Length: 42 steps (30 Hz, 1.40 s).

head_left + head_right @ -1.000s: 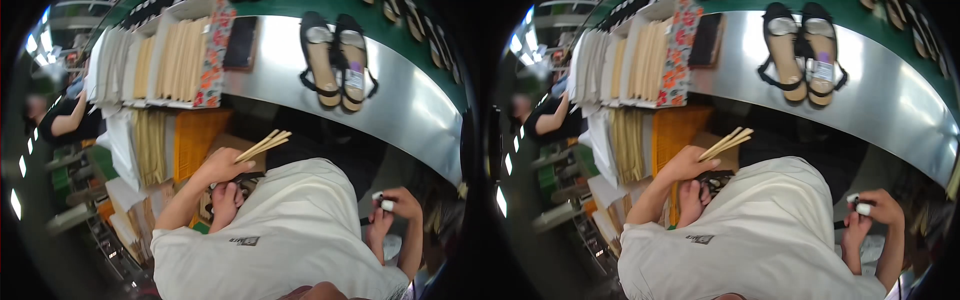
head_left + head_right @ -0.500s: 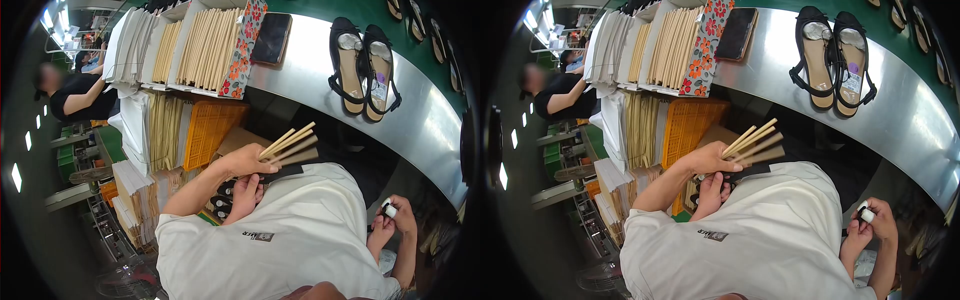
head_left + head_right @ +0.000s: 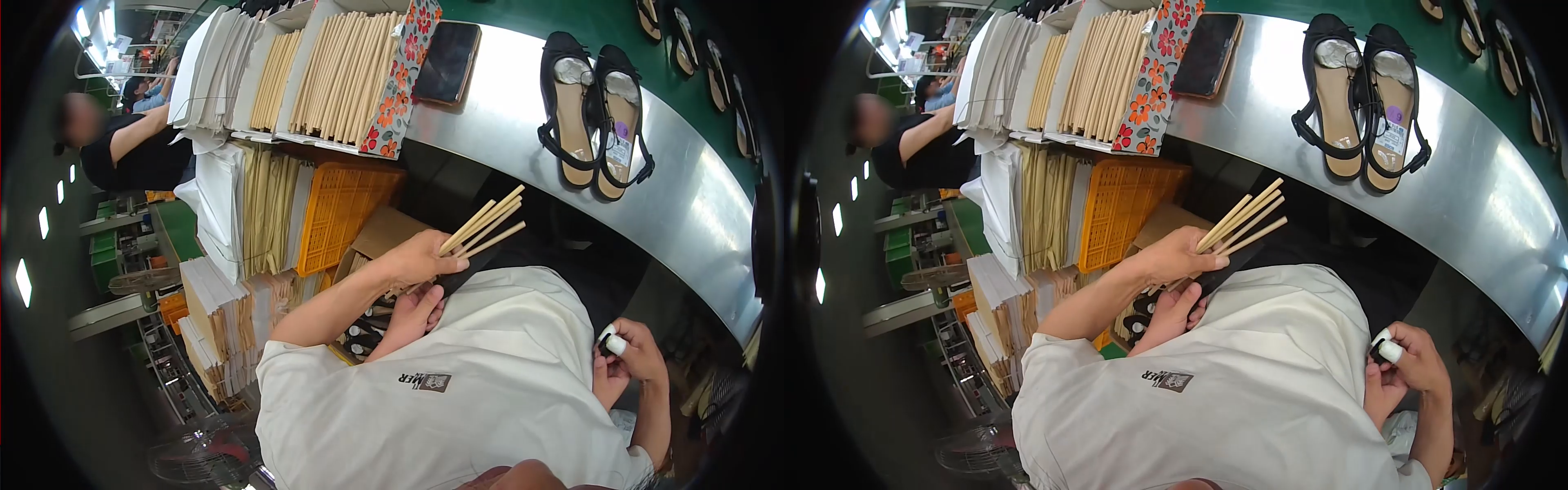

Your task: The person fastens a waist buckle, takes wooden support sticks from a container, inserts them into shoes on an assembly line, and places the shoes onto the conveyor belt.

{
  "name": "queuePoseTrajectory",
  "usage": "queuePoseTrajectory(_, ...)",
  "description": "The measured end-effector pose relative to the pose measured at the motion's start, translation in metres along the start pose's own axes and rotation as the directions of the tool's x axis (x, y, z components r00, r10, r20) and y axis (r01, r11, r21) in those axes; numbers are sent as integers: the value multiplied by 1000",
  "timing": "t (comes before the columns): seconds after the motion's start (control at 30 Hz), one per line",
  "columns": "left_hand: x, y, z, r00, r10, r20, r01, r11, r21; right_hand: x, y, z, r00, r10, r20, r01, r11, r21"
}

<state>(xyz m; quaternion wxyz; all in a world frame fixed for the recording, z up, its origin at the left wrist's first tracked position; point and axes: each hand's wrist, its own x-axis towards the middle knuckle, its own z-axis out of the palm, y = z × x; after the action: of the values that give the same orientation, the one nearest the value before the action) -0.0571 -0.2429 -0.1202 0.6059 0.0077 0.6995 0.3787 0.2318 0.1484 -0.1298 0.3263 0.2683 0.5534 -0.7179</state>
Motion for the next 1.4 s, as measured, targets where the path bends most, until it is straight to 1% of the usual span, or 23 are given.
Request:
queuePoseTrajectory(0.13,5,4,5,996,88,-19,-87,995,52,3,-9,11,997,10,71,-5,998,-63)
queuePoseTrajectory(0.2,9,-8,6,967,204,-150,-202,979,33,6,-3,11,993,3,114,-1,1000,-19)
queuePoseTrajectory(0.23,6,-1,1,957,231,-173,-201,964,173,9,0,15,989,24,147,-24,1000,1)
queuePoseTrajectory(0.27,8,2,-2,955,246,-168,-216,960,177,12,5,18,985,-13,170,12,1000,6)
queuePoseTrajectory(0.33,5,4,-9,917,362,-166,-277,880,386,8,-3,21,983,-12,186,7,1000,27)
queuePoseTrajectory(0.37,-1,17,-14,914,369,-166,-283,876,390,8,-4,20,983,-19,182,15,1000,26)
queuePoseTrajectory(0.47,-30,69,-34,972,231,-32,-171,799,577,5,-1,25,979,-20,201,15,1000,27)
queuePoseTrajectory(0.53,-31,79,-47,948,317,-18,-286,879,382,6,-2,27,974,-70,217,67,998,22)
queuePoseTrajectory(0.6,-25,104,-44,917,344,-203,-299,928,222,4,-4,30,971,-80,225,74,997,38)
queuePoseTrajectory(0.67,-3,128,-36,867,432,-248,-359,887,289,6,-2,31,962,-84,259,70,996,63)
queuePoseTrajectory(0.7,11,140,-30,792,506,-341,-383,847,368,9,2,33,952,-124,280,112,992,58)
queuePoseTrajectory(0.73,27,153,-24,700,576,-421,-394,804,445,11,3,33,953,-129,274,120,992,49)
queuePoseTrajectory(0.8,82,163,-21,419,795,-439,-292,576,764,10,2,29,954,25,300,-31,999,15)
queuePoseTrajectory(0.83,94,171,-15,413,800,-436,-301,571,763,8,-5,29,951,68,301,-61,998,-33)
queuePoseTrajectory(0.9,113,180,-1,522,709,-475,-97,603,792,7,1,28,960,44,276,-33,998,-44)
queuePoseTrajectory(0.93,120,181,5,533,701,-473,-97,606,790,6,6,29,964,18,264,-5,999,-50)
queuePoseTrajectory(1.0,121,171,9,416,816,-402,-33,455,890,3,9,32,974,-19,227,23,1000,-15)
queuePoseTrajectory(1.07,114,169,11,377,857,-351,-22,387,922,4,11,35,976,-125,180,124,992,22)
queuePoseTrajectory(1.1,107,167,11,360,877,-319,4,340,940,5,13,37,980,-124,157,117,992,57)
queuePoseTrajectory(1.2,54,154,10,114,990,-85,-168,104,980,7,19,34,976,-154,156,142,987,81)
queuePoseTrajectory(1.27,9,122,13,294,941,-166,-285,252,925,8,9,43,976,-156,152,140,984,109)
queuePoseTrajectory(1.33,-22,81,2,681,718,-142,-374,508,776,10,11,42,976,-167,139,135,967,214)
queuePoseTrajectory(1.4,-36,38,-7,939,323,-115,-176,743,646,15,11,47,977,-169,131,141,970,197)
